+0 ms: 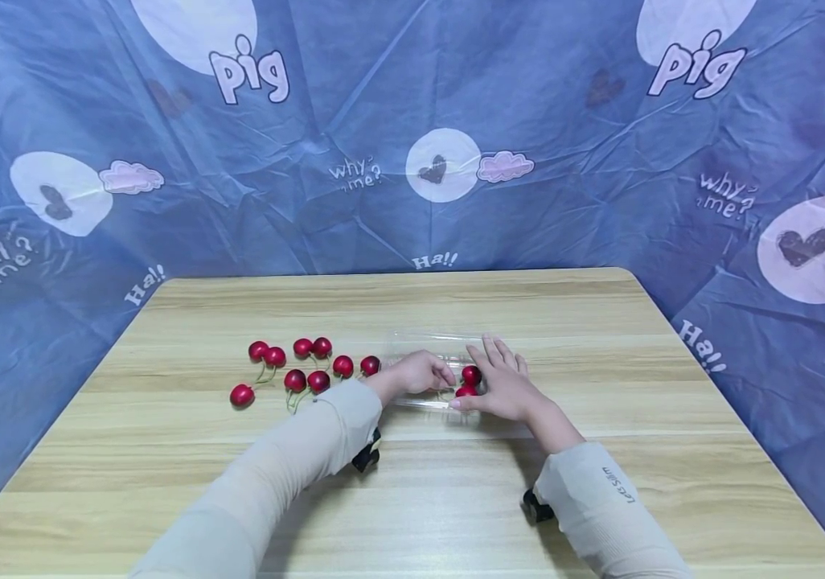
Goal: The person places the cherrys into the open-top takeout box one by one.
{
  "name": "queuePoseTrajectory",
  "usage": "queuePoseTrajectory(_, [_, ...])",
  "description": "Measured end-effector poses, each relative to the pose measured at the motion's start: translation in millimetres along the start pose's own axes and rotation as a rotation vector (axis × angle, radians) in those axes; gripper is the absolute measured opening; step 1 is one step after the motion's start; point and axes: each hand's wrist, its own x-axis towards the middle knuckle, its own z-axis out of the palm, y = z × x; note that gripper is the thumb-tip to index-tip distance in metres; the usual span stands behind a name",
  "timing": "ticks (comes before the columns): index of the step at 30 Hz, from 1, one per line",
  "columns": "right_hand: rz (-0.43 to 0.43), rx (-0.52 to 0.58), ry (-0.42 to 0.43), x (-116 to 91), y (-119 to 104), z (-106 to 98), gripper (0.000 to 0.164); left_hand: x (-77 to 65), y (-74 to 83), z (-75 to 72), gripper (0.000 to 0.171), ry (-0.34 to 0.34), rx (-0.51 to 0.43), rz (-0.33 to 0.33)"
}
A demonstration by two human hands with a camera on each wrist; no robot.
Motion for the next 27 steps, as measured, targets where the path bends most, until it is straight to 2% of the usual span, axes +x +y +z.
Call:
queuePoseTrajectory(1, [-0.002, 0.002, 0.001, 0, 0, 0, 0.097, -15.5, 17.4, -7.2, 0.016, -0.003, 0.004, -0.026])
queuePoseTrajectory(3, [-0.006, 0.003, 0.005, 1, 0, 1, 0.096, -4.9, 5.5, 1.7, 0.015, 0.017, 0.015, 0.017])
queuePoseTrajectory(6, [-0.008, 0.005, 0.007, 1, 1, 2, 0.095, -4.9, 6.4, 1.7, 0.014, 0.009, 0.02, 0.031])
queuePoseTrajectory(8, [-0.009, 0.006, 0.008, 1, 0, 2, 0.095, 5.4, -3.5, 5.5, 0.013, 0.002, 0.011, 0.019])
queuePoseTrajectory(10, [-0.01, 0.006, 0.006, 2, 0, 2, 0.095, -14.5, 16.7, -6.5, 0.012, 0.0, -0.044, -0.028])
queuePoseTrajectory(15, [-0.009, -0.007, 0.009, 2, 0, 2, 0.095, -20.9, 18.1, -11.6, 0.013, 0.023, -0.158, -0.066])
queuePoseTrajectory(22, [-0.005, -0.009, 0.006, 3, 1, 3, 0.096, -25.2, 18.3, -19.6, 0.015, 0.02, -0.179, -0.068])
queuePoseTrajectory(27, [0.004, -0.008, -0.002, 2, 1, 4, 0.097, -33.2, 20.1, -26.3, 0.016, 0.004, -0.239, -0.055])
